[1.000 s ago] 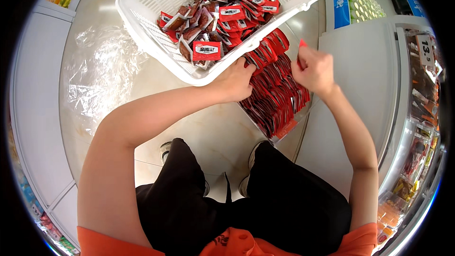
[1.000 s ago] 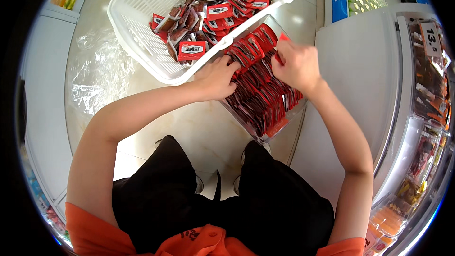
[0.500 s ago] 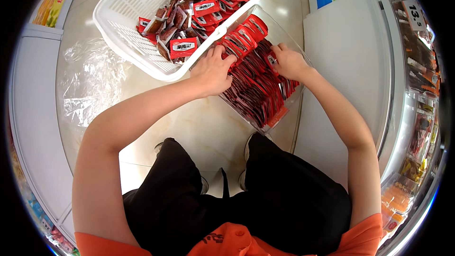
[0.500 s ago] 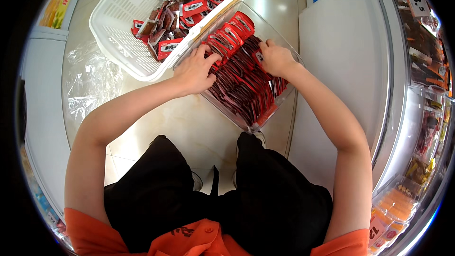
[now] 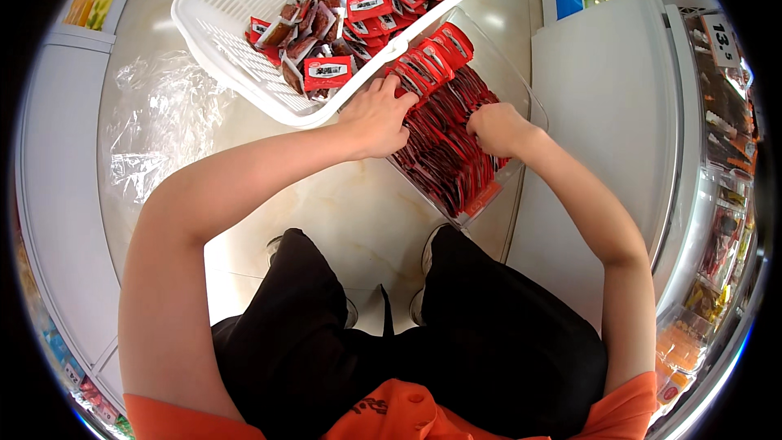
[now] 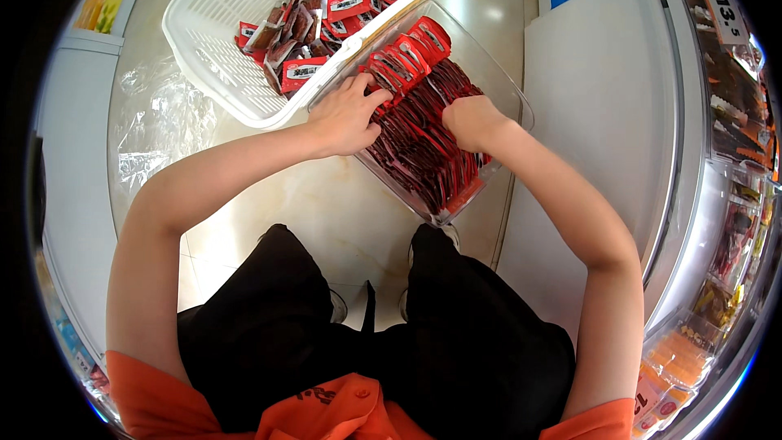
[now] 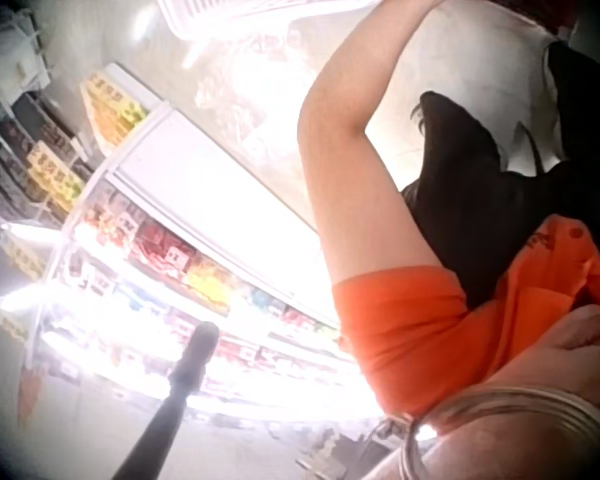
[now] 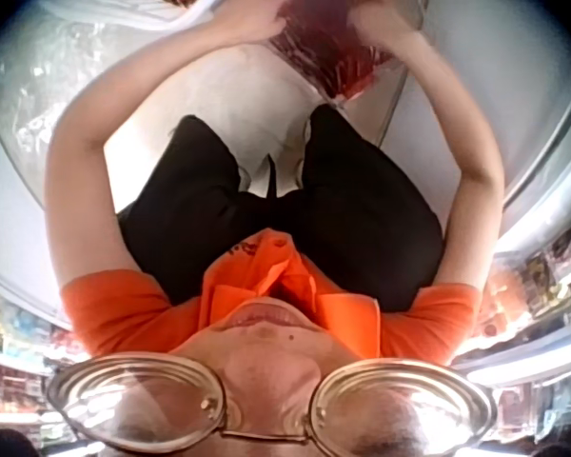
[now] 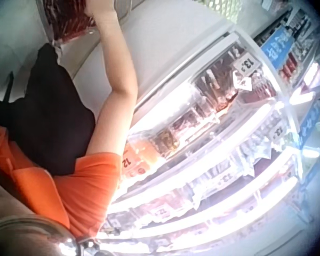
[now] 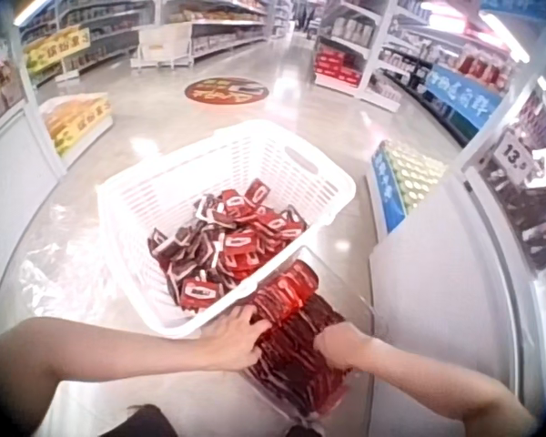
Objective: The person sorts red packets from a plastic bag and a container into a white basket while sitting on the floor.
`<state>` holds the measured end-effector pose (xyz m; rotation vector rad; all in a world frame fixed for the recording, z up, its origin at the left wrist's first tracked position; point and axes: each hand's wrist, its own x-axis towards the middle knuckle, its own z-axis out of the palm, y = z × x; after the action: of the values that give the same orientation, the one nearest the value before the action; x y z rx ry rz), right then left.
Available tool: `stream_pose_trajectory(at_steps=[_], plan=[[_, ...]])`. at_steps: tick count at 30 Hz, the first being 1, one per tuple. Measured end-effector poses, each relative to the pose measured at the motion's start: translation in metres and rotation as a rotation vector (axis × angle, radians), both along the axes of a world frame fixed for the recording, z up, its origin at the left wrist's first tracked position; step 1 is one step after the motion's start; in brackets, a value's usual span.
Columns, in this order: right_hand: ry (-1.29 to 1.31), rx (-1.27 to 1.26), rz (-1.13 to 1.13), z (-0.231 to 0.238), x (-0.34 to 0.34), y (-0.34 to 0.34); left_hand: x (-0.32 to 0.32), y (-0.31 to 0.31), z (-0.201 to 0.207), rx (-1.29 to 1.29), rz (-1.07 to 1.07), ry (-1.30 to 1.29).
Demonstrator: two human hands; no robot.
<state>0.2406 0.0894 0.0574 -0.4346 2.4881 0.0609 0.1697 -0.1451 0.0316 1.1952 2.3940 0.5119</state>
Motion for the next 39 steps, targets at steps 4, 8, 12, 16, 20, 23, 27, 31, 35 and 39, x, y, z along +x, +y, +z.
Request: stream_pose_trajectory(at_steps=[4,8,12,16,20,23,27,31,35,39], plan=[[0.054,-0.269,-0.086,0.013,-0.002,-0.028,-0.001,0.000,-0.003,-0.001,0.021,0.026],[0.243,-0.589,-0.338,0.006,-0.010,-0.044,0.000,-0.001,-0.002,0.044,0.055,0.021],[0.317,-0.598,-0.616,-0.005,-0.021,-0.048,0.000,-0.004,-0.004,0.121,0.067,0.027],[0.348,-0.762,-0.858,-0.026,-0.019,-0.058,-0.003,-0.015,0.002,0.207,0.002,0.073],[0.473,-0.746,-0.849,-0.033,-0.020,-0.073,-0.007,-0.010,0.015,-0.096,-0.147,-0.138],[0.466,-0.742,-0.908,-0.033,-0.028,-0.080,-0.009,-0.005,0.009,-0.148,-0.146,-0.136],[0.461,-0.617,-0.871,-0.032,-0.033,-0.089,-0.009,-0.006,0.004,-0.115,-0.116,-0.046],[0.510,-0.738,-0.870,-0.032,-0.024,-0.087,-0.007,-0.005,0.003,-0.144,-0.078,0.006],[0.287,-0.650,-0.967,-0.040,-0.004,-0.070,-0.006,-0.005,0.002,-0.140,-0.047,-0.002],[0.162,-0.668,-0.981,-0.052,-0.002,-0.063,-0.007,-0.001,0.005,-0.188,-0.054,-0.026]])
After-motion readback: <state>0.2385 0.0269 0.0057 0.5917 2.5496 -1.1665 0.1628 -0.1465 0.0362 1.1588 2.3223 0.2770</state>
